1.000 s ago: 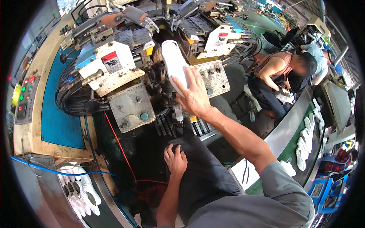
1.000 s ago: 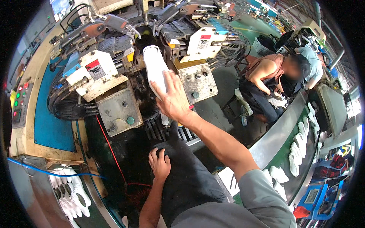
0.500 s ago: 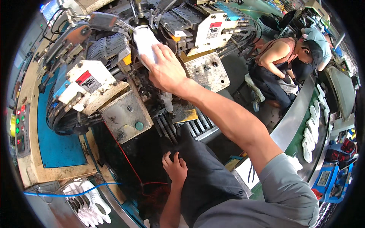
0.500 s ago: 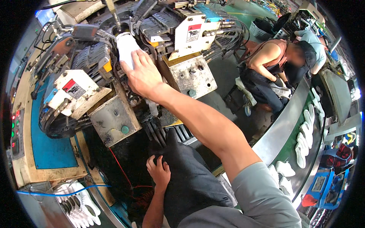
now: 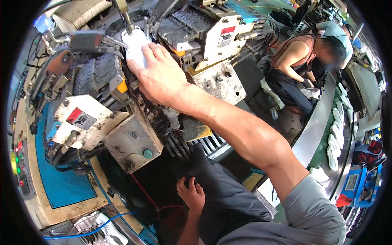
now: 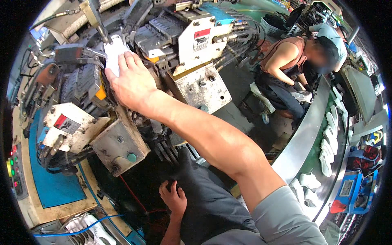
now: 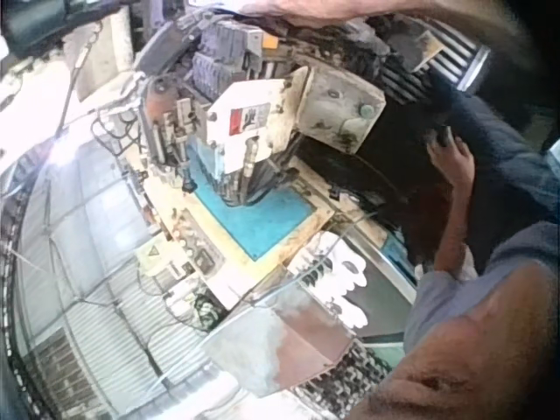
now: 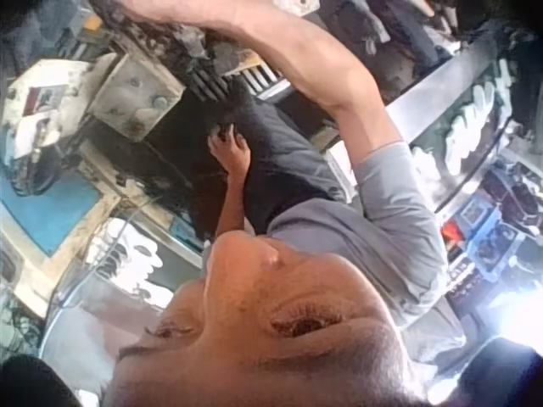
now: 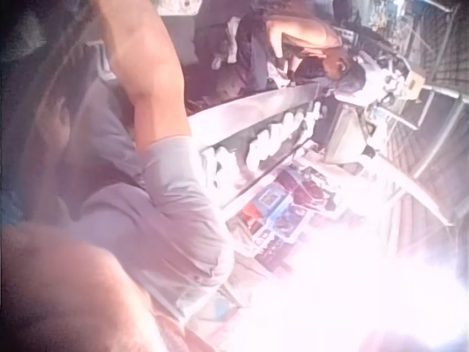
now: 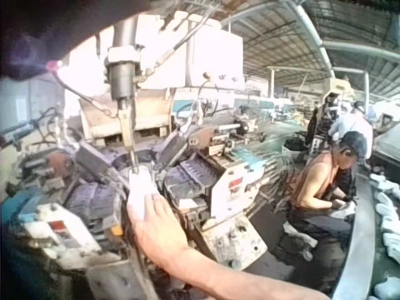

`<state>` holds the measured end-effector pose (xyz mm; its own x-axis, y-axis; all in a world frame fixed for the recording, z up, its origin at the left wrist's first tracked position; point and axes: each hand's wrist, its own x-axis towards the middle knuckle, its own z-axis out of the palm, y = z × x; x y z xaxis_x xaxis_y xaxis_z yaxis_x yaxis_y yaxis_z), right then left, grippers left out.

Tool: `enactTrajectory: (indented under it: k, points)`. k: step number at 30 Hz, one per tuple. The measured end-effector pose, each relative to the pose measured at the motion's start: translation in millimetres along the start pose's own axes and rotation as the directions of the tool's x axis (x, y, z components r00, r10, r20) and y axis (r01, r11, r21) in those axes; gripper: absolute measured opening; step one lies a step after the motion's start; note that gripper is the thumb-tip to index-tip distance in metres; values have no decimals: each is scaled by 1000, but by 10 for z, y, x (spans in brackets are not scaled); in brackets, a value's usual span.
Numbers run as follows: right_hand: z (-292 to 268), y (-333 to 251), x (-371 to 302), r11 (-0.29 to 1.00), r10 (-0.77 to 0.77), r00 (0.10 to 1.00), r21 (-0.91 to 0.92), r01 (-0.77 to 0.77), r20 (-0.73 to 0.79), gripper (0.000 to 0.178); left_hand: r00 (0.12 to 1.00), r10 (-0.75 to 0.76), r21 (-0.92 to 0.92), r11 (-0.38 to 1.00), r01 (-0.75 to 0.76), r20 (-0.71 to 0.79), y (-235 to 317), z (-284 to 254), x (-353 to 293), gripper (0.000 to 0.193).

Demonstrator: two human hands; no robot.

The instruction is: Manually fitting shoe uppers onto lasts and placing them into an automated lasting machine.

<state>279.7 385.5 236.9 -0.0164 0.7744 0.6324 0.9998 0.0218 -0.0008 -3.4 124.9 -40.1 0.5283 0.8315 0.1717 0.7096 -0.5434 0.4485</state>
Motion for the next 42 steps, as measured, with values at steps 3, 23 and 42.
enactTrajectory:
  k: [3,23,42]
  points:
    - [-20,-58,1,1000,19,1000,12,-19,9,51,1000,-9,-8,1000,9,-23,17,4,-55,41]
    - [-3389,-330,-8416,212,977,207,-426,-879,59,61,996,83,-62,995,-84,-17,-722,81,-377,34]
    - [-3767,-224,-8476,-364,901,-122,573,-734,416,86,877,206,-761,604,235,435,1589,-605,-448,43]
